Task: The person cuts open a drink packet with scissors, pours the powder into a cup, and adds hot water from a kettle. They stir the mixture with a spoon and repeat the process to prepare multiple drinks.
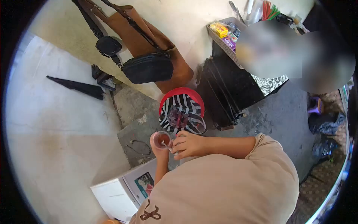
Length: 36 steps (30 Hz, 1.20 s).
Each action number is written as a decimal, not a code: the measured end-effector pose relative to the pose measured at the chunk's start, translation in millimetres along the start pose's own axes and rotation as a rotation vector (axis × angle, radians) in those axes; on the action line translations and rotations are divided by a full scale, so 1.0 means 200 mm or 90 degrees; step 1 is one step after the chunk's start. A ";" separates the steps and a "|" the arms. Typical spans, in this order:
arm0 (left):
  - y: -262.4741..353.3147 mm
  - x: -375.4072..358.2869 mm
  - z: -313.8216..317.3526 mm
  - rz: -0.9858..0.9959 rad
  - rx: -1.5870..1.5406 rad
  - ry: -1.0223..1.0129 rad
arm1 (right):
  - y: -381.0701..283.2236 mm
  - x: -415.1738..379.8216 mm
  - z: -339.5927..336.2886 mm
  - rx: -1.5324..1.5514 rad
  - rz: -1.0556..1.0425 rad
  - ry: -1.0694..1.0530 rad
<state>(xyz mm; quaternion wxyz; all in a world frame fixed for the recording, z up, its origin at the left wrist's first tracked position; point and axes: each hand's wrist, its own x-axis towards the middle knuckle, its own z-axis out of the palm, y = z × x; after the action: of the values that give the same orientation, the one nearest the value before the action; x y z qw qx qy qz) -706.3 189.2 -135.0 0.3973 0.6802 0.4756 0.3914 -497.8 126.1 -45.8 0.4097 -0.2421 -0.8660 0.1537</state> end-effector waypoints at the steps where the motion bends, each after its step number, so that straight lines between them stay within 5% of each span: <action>1: -0.01 0.05 -0.02 0.048 0.007 0.003 | 0.00 0.05 -0.01 -0.050 0.021 0.011; 5: -0.12 0.26 -0.16 0.183 0.012 -0.103 | 0.19 0.11 0.28 0.072 0.226 0.042; 8: -0.15 0.35 -0.28 0.036 -0.179 -0.268 | 0.19 0.25 0.47 0.121 0.483 0.373; 9: -0.23 0.40 -0.33 0.139 -0.012 -0.289 | 0.22 0.25 0.55 0.085 0.576 0.399; 12: -0.21 0.49 -0.45 0.269 0.113 -0.321 | 0.20 0.29 0.66 0.454 0.800 0.628; 13: -0.29 0.51 -0.45 0.164 0.015 -0.366 | 0.18 0.31 0.69 0.428 0.810 0.703; 17: -0.40 0.56 -0.48 0.154 -0.033 -0.394 | 0.12 0.36 0.70 0.445 0.889 0.878; 25: -0.36 0.62 -0.45 0.181 -0.085 -0.352 | 0.08 0.15 0.76 0.679 0.822 1.143; 29: -0.25 0.63 -0.49 0.175 -0.057 -0.282 | 0.17 -0.08 0.78 0.450 0.915 1.164; 32: -0.27 0.62 -0.52 0.094 -0.108 -0.262 | 0.36 -0.41 0.93 0.112 0.821 1.019; 36: -0.27 0.61 -0.55 0.044 -0.089 -0.219 | 0.47 -0.43 0.90 -0.054 0.948 0.836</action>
<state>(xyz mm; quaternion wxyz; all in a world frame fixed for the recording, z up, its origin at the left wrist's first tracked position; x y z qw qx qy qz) -794.7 336.5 -124.2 0.5056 0.7237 0.3485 0.3150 -564.7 145.4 -254.3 0.5981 -0.7755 -0.0994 0.1760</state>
